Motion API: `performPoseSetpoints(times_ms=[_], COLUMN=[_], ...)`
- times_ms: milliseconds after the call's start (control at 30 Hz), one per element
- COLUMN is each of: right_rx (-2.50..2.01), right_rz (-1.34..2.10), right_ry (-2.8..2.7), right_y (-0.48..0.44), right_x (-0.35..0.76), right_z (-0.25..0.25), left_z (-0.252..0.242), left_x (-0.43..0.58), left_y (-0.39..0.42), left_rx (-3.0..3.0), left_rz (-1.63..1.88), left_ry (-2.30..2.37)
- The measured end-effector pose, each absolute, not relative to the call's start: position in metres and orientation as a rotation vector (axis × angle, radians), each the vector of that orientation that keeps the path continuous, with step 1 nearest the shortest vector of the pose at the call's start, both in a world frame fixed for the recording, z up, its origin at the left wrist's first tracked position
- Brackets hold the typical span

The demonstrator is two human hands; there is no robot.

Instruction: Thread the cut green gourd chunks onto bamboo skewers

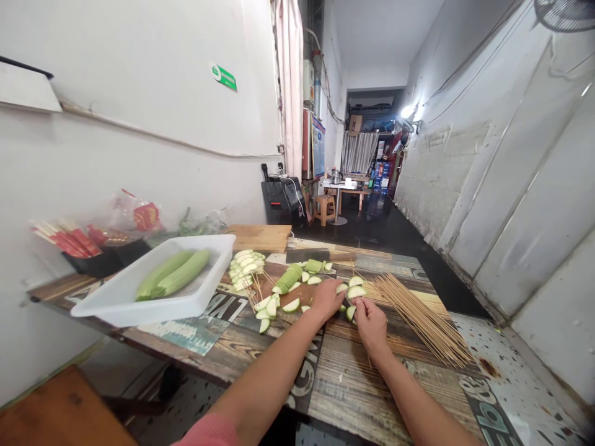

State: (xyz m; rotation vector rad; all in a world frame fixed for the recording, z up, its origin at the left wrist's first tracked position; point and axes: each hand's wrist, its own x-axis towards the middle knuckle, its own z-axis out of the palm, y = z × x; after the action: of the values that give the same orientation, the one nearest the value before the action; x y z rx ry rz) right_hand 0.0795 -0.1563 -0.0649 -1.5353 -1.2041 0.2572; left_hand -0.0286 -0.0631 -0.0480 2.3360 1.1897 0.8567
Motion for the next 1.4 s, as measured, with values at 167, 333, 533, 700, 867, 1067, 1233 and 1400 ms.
performPoseSetpoints(times_ms=[167, 333, 533, 700, 867, 1067, 1233, 1400], right_rx=[-1.551, -1.534, -1.53, -1.53, -1.53, -1.527, -1.525, -1.539], right_rz=[0.268, 0.276, 0.274, 0.251, 0.247, 0.253, 0.234, 0.231], right_ry=[-1.201, -1.201, -1.213, -1.212, -1.216, -1.226, -1.227, -1.237], right_y=[-0.1567, -0.1563, -0.1557, -0.1563, -0.1569, -0.1572, -0.1575, -0.1573], right_x=[0.079, 0.079, 0.0801, 0.0797, 0.0789, 0.0786, 0.0785, 0.0786], right_z=[-0.0637, -0.0631, -0.0654, -0.0647, -0.0628, -0.0629, -0.0624, -0.0628], left_z=[-0.048, -0.0503, -0.05, -0.05, -0.0511, -0.049, -0.0484, -0.049], left_x=[-0.0282, -0.0279, -0.0284, -0.0282, -0.0283, -0.028, -0.0273, -0.0278], left_y=[-0.0622, -0.0602, -0.0613, -0.0613, -0.06, -0.061, -0.0616, -0.0611], left_rx=[2.343, 2.41, 2.454, 2.467, 2.479, 2.47, 2.443, 2.487], left_rz=[0.855, 0.85, 0.844, 0.839, 0.842, 0.824, 0.794, 0.805], left_ry=[1.196, 1.219, 1.249, 1.231, 1.225, 1.233, 1.265, 1.252])
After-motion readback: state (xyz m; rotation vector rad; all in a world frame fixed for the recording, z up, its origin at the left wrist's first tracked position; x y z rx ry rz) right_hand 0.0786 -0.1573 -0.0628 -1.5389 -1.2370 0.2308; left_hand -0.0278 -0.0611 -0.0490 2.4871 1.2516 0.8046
